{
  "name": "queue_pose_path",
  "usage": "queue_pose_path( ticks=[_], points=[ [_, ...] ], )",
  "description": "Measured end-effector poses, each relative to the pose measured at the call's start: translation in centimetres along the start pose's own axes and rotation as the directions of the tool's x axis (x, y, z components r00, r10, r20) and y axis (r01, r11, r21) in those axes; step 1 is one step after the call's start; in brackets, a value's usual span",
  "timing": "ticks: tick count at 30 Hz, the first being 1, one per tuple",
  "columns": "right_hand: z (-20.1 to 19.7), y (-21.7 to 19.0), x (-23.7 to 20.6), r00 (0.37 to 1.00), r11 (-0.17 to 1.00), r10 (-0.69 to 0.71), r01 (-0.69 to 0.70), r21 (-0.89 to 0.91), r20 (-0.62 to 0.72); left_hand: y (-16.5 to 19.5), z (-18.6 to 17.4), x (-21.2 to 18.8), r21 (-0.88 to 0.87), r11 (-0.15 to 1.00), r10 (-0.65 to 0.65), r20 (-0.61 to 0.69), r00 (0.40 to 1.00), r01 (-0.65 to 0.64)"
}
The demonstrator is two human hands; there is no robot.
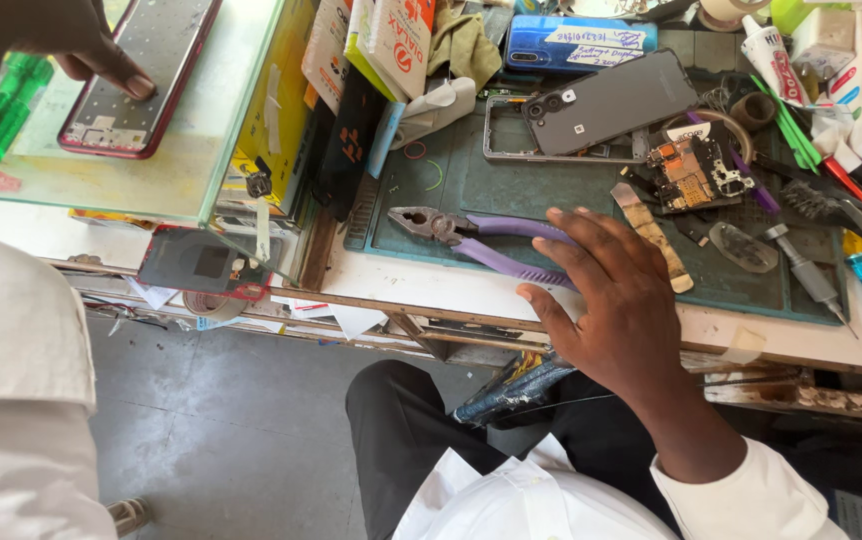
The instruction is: The person disassembles a red smartphone using a screwdriver and pliers, removes the back cover, and manipulates internal components. They repeatedly pry and adjust parts of the phone's frame and battery area while working at a cluttered repair bench.
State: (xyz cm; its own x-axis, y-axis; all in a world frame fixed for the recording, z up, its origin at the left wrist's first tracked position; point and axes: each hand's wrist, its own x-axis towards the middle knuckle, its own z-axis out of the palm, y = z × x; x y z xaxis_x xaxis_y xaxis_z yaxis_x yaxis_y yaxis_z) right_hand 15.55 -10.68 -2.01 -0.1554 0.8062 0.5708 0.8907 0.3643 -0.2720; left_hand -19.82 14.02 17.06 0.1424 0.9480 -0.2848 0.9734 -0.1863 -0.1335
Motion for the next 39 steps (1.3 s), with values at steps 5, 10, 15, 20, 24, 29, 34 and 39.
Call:
queue_pose_path(
  ticks=[5, 10, 15, 20, 24, 29, 34, 39],
  points=[
    [-0.1, 0.0, 0.0, 1.0, 1.0, -0.013, 0.013, 0.018, -0.003, -0.6, -0.3, 0.0, -0.049, 0.998, 0.033, -0.005, 0.999, -0.033],
    [-0.1, 0.1, 0.0, 0.999, 0.999, -0.034, 0.034, 0.03, 0.0, -1.5, 0.6, -1.2, -0.179, 0.978, 0.086, -0.144, 0.986, -0.111],
    [-0.1, 0.0, 0.1, 1.0, 0.999, -0.019, 0.019, 0.031, -0.004, -1.2, 0.9, -3.1, -0.058, 0.991, -0.129, -0.277, 0.952, 0.117],
    [0.0, 0.0, 0.4, 0.999, 1.0, -0.009, 0.008, 0.013, 0.033, -0.4, 1.1, -4.2, 0.045, 0.98, -0.178, -0.215, 0.96, 0.192],
    [0.4, 0.4, 0.6, 0.997, 1.0, 0.005, -0.007, 0.02, 0.081, -0.5, 0.8, -4.6, -0.046, 0.969, -0.248, -0.225, 0.942, 0.244],
    [0.9, 0.9, 0.7, 0.997, 0.997, -0.021, 0.016, 0.074, 0.076, -0.5, 0.6, -7.0, -0.309, 0.945, -0.22, -0.356, 0.908, 0.108],
    [-0.6, 2.1, 0.2, 0.998, 0.994, 0.041, -0.037, 0.107, -0.038, 0.8, 0.1, -11.2, -0.582, 0.806, -0.096, -0.308, 0.947, -0.108],
    [-3.9, 4.9, -2.9, 0.955, 0.765, 0.292, -0.2, 0.612, -0.053, 3.1, -0.3, -12.9, -0.931, 0.2, 0.315, -0.233, 0.92, -0.305]
  ],
)
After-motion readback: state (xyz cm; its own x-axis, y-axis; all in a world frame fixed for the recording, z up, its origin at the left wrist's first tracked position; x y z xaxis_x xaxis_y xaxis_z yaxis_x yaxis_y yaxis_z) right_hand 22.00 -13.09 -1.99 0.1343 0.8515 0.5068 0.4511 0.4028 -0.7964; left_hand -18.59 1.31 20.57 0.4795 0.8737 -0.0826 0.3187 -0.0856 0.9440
